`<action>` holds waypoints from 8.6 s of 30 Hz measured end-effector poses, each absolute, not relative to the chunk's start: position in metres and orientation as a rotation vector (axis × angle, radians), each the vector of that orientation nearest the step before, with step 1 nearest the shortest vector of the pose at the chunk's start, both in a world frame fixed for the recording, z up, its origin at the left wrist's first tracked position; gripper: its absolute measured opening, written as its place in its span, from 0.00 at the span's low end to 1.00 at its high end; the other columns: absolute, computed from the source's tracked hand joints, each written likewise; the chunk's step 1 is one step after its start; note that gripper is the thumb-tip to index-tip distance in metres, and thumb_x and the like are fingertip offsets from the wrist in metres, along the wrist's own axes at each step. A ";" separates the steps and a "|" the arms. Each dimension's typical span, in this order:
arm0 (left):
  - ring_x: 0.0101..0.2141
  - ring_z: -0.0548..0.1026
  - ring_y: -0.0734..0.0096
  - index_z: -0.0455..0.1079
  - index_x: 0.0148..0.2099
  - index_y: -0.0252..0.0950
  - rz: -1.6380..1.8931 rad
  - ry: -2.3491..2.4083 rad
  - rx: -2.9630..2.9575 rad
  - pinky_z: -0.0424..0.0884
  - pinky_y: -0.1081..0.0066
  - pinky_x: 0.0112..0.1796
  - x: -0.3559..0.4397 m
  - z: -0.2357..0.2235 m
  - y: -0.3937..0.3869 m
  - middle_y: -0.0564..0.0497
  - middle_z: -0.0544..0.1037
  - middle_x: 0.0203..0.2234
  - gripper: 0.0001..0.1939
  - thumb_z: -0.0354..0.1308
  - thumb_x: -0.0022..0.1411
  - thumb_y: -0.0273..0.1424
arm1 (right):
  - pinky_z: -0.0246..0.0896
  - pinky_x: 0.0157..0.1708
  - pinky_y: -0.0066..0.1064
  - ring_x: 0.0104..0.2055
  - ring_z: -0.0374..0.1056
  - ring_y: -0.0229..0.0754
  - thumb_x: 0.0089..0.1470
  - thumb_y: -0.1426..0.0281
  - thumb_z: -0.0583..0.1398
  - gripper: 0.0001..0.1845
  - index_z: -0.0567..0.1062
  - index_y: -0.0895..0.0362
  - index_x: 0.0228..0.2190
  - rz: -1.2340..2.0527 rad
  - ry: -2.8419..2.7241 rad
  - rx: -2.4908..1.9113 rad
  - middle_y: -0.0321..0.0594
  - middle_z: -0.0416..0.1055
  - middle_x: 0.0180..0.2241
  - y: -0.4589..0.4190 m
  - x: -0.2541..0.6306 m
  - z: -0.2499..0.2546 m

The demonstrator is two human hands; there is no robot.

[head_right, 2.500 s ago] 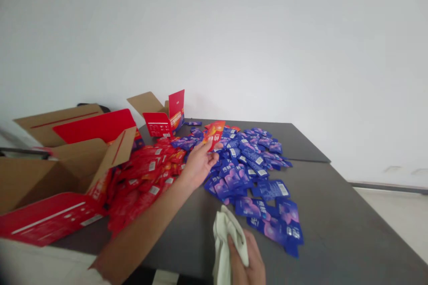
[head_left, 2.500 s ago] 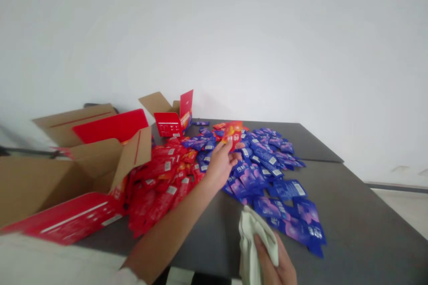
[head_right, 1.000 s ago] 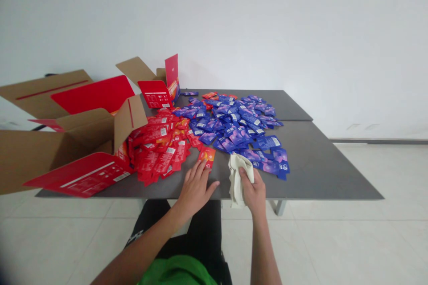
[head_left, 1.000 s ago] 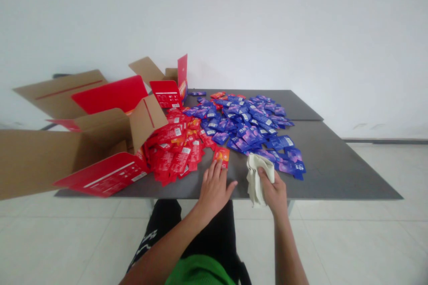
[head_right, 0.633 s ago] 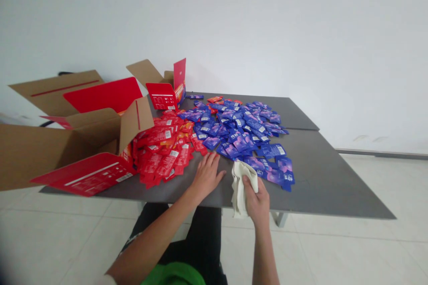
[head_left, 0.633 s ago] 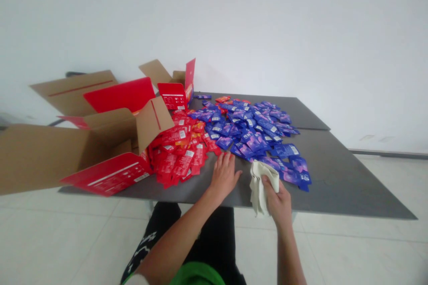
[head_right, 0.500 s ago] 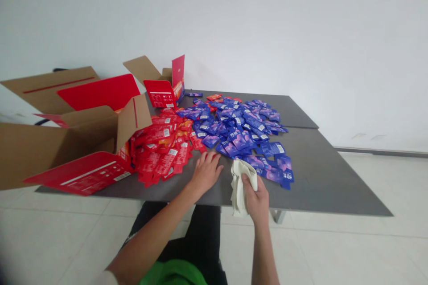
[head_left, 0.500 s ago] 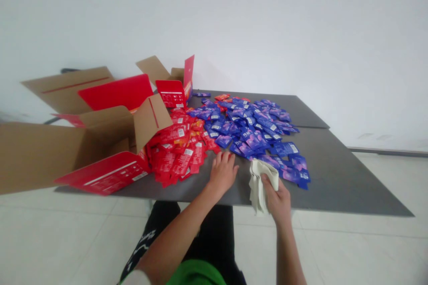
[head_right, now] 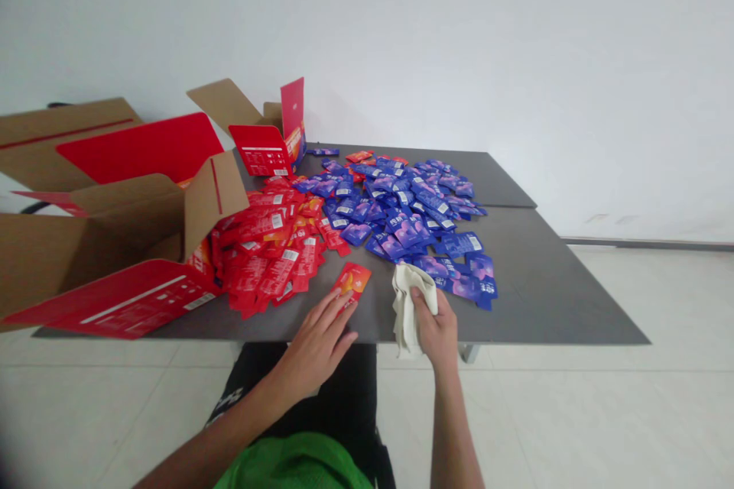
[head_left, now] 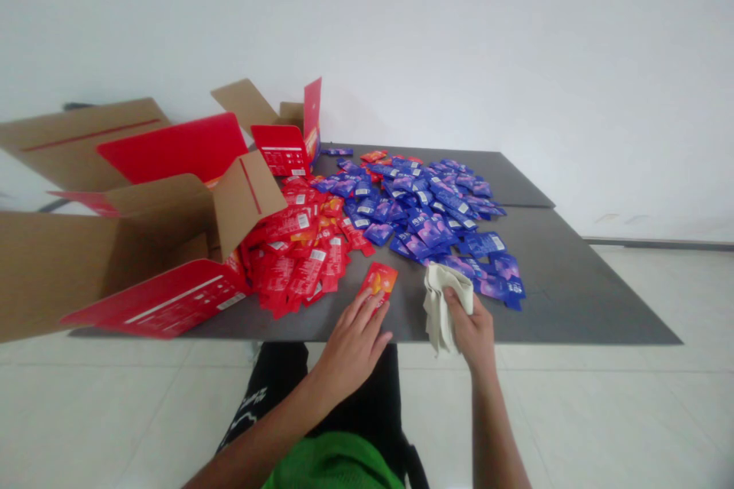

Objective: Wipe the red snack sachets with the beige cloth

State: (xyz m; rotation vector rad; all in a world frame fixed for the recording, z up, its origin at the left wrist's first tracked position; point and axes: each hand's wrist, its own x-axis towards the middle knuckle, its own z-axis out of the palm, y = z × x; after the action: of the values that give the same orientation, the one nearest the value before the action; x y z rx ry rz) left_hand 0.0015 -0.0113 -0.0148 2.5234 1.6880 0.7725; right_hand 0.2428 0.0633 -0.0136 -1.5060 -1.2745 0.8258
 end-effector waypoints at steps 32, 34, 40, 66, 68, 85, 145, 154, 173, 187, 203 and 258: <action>0.53 0.75 0.58 0.73 0.60 0.41 0.974 1.627 2.414 0.74 0.56 0.53 -0.032 -0.052 -0.040 0.47 0.80 0.52 0.19 0.50 0.72 0.25 | 0.69 0.50 0.30 0.51 0.74 0.44 0.61 0.75 0.61 0.25 0.75 0.47 0.58 0.416 -2.655 -0.948 0.41 0.75 0.53 0.084 0.149 0.007; 0.55 0.74 0.59 0.72 0.60 0.41 0.983 1.591 2.415 0.74 0.57 0.54 -0.032 -0.052 -0.039 0.47 0.79 0.54 0.20 0.49 0.72 0.24 | 0.69 0.50 0.30 0.51 0.74 0.45 0.60 0.76 0.61 0.25 0.76 0.49 0.57 0.366 -2.607 -1.072 0.43 0.75 0.53 0.102 0.152 0.009; 0.56 0.73 0.60 0.72 0.60 0.39 0.968 1.605 2.376 0.72 0.56 0.56 -0.030 -0.055 -0.039 0.47 0.79 0.54 0.19 0.51 0.71 0.23 | 0.69 0.50 0.31 0.52 0.72 0.46 0.58 0.79 0.59 0.30 0.73 0.50 0.60 0.248 -2.514 -1.156 0.45 0.74 0.53 0.106 0.160 0.019; 0.56 0.73 0.60 0.72 0.60 0.40 0.968 1.610 2.367 0.72 0.58 0.54 -0.029 -0.049 -0.040 0.48 0.78 0.55 0.19 0.49 0.72 0.23 | 0.69 0.50 0.31 0.52 0.73 0.46 0.58 0.79 0.59 0.30 0.73 0.50 0.60 0.247 -2.503 -1.185 0.44 0.74 0.53 0.107 0.163 0.022; 0.54 0.74 0.59 0.72 0.60 0.40 0.981 1.629 2.358 0.72 0.57 0.53 -0.029 -0.050 -0.040 0.47 0.79 0.53 0.19 0.50 0.72 0.23 | 0.69 0.51 0.31 0.53 0.72 0.45 0.59 0.77 0.60 0.29 0.72 0.48 0.61 0.317 -2.560 -1.055 0.42 0.74 0.54 0.089 0.159 0.015; 0.52 0.74 0.58 0.73 0.59 0.40 0.996 1.655 2.360 0.72 0.57 0.52 -0.028 -0.049 -0.040 0.47 0.80 0.49 0.19 0.52 0.70 0.22 | 0.69 0.50 0.29 0.52 0.74 0.44 0.60 0.75 0.61 0.25 0.75 0.48 0.58 0.434 -2.659 -0.975 0.41 0.75 0.54 0.079 0.149 0.008; 0.52 0.71 0.58 0.70 0.59 0.37 0.881 1.599 2.370 0.71 0.55 0.54 -0.026 -0.013 0.016 0.44 0.74 0.51 0.16 0.58 0.71 0.34 | 0.69 0.51 0.38 0.49 0.72 0.48 0.63 0.73 0.55 0.20 0.76 0.52 0.54 0.293 -1.853 -1.230 0.45 0.73 0.47 0.093 0.183 -0.004; 0.53 0.71 0.57 0.68 0.59 0.39 0.891 1.583 2.305 0.71 0.53 0.56 -0.026 -0.013 0.014 0.44 0.73 0.52 0.17 0.59 0.70 0.33 | 0.69 0.47 0.39 0.46 0.73 0.48 0.64 0.70 0.57 0.16 0.78 0.53 0.51 0.291 -1.780 -1.213 0.44 0.75 0.44 0.097 0.182 -0.002; 0.54 0.70 0.57 0.67 0.61 0.38 0.822 1.565 2.216 0.73 0.55 0.55 -0.026 -0.014 0.016 0.44 0.73 0.54 0.18 0.55 0.72 0.32 | 0.66 0.43 0.39 0.42 0.73 0.49 0.60 0.63 0.64 0.10 0.81 0.54 0.41 0.273 -1.643 -1.437 0.42 0.78 0.41 0.096 0.180 -0.003; 0.65 0.64 0.55 0.67 0.63 0.35 0.933 1.492 2.355 0.70 0.54 0.61 -0.029 -0.028 0.015 0.44 0.68 0.65 0.19 0.54 0.72 0.32 | 0.67 0.42 0.37 0.42 0.74 0.49 0.59 0.58 0.65 0.16 0.82 0.55 0.44 0.347 -1.483 -1.510 0.43 0.80 0.42 0.096 0.182 -0.008; 0.55 0.71 0.56 0.65 0.62 0.37 0.896 1.551 2.236 0.70 0.54 0.57 -0.025 -0.018 0.019 0.45 0.75 0.54 0.22 0.60 0.69 0.34 | 0.66 0.42 0.35 0.40 0.73 0.46 0.63 0.63 0.63 0.09 0.81 0.54 0.40 0.299 -1.704 -1.282 0.40 0.77 0.39 0.097 0.184 -0.007; 0.30 0.70 0.73 0.64 0.30 0.37 1.017 1.192 2.086 0.63 0.70 0.34 -0.059 -0.010 0.015 0.54 0.70 0.26 0.17 0.53 0.74 0.33 | 0.69 0.47 0.41 0.47 0.75 0.52 0.62 0.51 0.60 0.28 0.78 0.58 0.53 0.340 -1.219 -1.476 0.47 0.80 0.47 0.099 0.186 -0.014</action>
State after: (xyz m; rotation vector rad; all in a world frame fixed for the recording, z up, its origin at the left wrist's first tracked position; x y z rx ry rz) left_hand -0.0587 0.0148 -0.0097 2.0864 1.1923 1.0174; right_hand 0.1857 0.0990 -0.0135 -1.4755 -1.2191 0.3399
